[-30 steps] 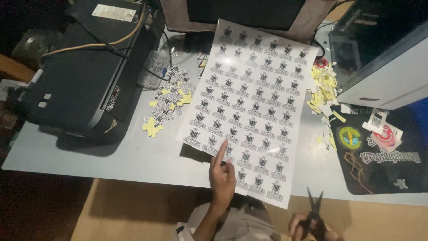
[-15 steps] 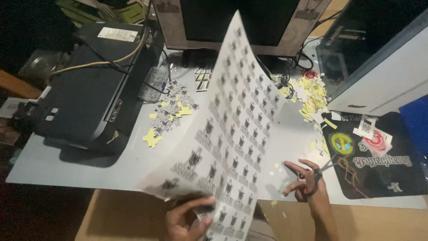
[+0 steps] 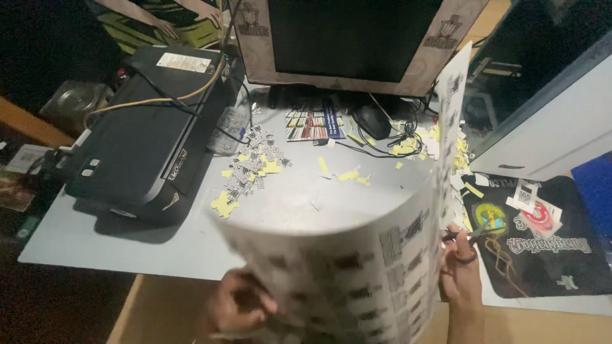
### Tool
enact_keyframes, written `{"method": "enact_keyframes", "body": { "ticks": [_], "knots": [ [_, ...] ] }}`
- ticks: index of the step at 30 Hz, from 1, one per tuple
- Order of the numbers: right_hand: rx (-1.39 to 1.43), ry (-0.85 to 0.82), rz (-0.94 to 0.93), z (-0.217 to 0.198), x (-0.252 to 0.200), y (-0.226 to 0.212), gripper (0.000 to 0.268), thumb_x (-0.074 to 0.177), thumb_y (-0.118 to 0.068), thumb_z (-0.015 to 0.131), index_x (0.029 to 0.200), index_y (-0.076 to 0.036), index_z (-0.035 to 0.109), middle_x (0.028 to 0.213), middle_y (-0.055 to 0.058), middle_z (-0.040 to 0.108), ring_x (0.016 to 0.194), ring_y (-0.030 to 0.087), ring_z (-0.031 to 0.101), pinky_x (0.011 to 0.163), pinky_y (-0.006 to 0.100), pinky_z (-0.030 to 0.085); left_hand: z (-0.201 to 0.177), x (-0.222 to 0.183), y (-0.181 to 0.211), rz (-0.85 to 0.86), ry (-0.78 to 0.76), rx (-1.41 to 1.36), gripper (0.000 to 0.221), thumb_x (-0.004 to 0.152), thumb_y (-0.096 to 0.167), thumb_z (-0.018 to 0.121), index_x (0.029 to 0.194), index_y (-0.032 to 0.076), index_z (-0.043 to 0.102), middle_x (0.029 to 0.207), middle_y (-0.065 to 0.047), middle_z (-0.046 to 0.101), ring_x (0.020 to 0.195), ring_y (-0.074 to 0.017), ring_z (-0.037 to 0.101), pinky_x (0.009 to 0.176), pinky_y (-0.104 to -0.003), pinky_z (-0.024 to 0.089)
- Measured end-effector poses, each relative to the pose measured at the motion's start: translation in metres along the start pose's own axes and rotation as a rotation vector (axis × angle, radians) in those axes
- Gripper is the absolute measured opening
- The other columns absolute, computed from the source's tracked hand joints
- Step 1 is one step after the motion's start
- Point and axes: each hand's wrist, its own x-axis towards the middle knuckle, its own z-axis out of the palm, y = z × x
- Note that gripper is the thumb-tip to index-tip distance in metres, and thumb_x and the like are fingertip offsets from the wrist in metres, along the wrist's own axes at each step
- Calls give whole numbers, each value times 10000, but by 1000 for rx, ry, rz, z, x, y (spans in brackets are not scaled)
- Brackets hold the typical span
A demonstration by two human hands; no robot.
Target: The person uses scissors to cut individual stickers from a printed sheet. They repeatedly trim around the printed shapes, occasionally repositioning the sheet, and accumulate cut pieces on the desk.
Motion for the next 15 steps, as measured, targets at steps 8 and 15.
{"method": "enact_keyframes", "body": {
  "ticks": [8, 15],
  "knots": [
    [-314, 793, -95, -27, -38, -48, 488, 1084, -504, 735, 1276, -215, 391, 951, -71, 522, 648, 21, 514, 410, 179, 416, 20, 112, 9, -134, -856, -603, 653, 928, 198, 748, 1482, 1, 464, 1405, -150, 522, 1163, -294, 617, 927, -423, 571],
    [-611, 941, -287, -63, -59, -37, 466, 1212, -436, 662, 1502, -307, 320, 979, 94, 504, 494, 210, 445, 375, 328, 376, 57, 117, 2, -453, -537, 33, 884, 754, 393, 761, 1539, 220, 393, 1663, -79, 326, 1342, -327, 547, 1037, -454, 531]
  ]
}}
